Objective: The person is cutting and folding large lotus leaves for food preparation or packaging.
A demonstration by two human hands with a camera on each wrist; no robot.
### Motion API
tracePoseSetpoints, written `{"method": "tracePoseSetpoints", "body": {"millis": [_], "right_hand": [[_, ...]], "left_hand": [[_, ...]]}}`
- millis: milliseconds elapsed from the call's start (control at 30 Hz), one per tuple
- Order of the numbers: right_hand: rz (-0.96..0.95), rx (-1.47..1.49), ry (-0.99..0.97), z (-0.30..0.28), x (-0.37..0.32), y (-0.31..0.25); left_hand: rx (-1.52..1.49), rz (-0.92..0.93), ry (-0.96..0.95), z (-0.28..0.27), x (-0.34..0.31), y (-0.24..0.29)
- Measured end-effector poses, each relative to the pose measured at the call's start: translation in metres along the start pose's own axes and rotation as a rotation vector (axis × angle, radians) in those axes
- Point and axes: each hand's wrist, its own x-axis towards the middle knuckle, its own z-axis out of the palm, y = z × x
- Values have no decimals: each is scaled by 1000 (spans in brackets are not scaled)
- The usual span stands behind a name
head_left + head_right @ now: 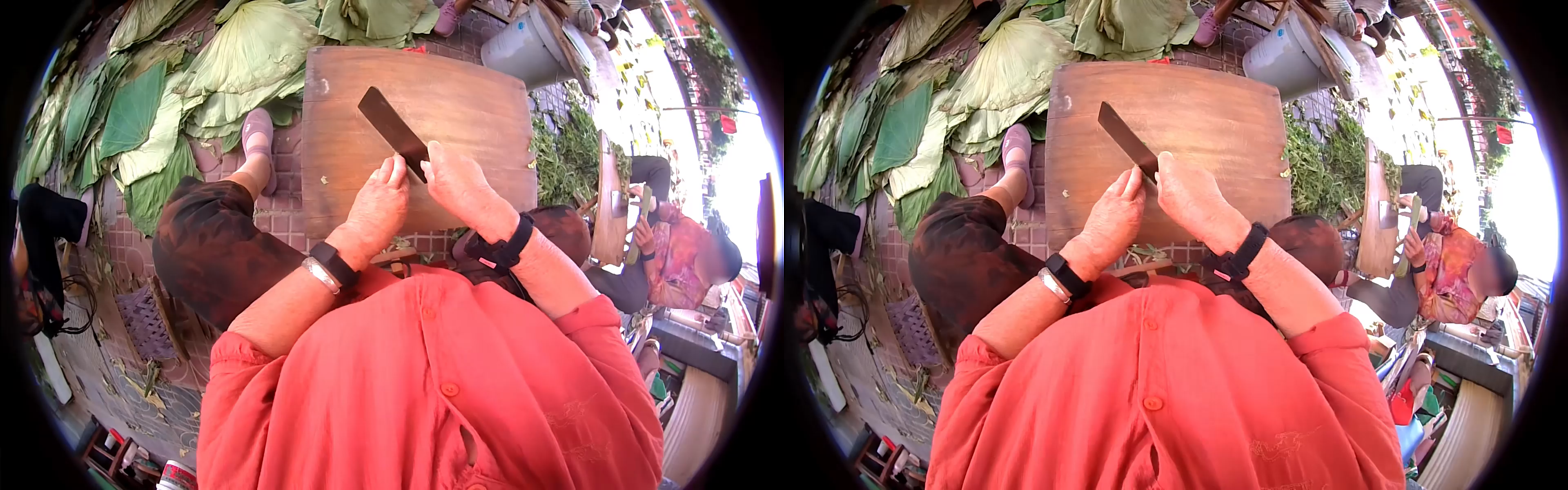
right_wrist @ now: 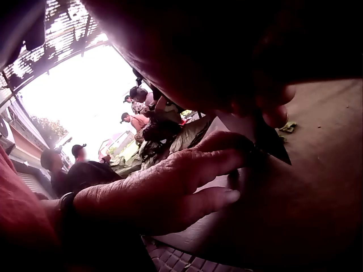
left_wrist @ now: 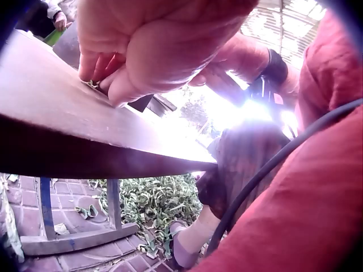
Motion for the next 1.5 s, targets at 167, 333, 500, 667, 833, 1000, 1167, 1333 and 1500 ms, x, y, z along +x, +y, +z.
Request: {"method": "tracePoseSetpoints", "body": {"millis": [167, 333, 500, 667, 833, 1000, 1167, 1333, 1500], "right_hand": [[26, 8, 32, 1, -7, -8], [-24, 26, 38, -1, -6, -11], [55, 44, 44, -2, -3, -13], [17, 49, 87, 5, -6, -8], [29, 0, 27, 2, -23, -6], [85, 0, 44, 7, -6, -11], [35, 23, 93, 6, -3, -9], [58, 27, -12, -3, -27, 1], [126, 43, 10, 5, 1, -15]], "left_hand": [[9, -5, 26, 4, 0, 0], [23, 41, 34, 11, 1, -7], [32, -30, -36, -2, 8, 0], [7, -10, -24, 4, 2, -3], [-53, -12, 10, 4, 3, -7], [72, -61, -9, 4, 8, -7], [24, -62, 56, 5, 9, -14], [-96, -114, 94, 5, 8, -14], [-87, -112, 75, 3, 10, -7]]}}
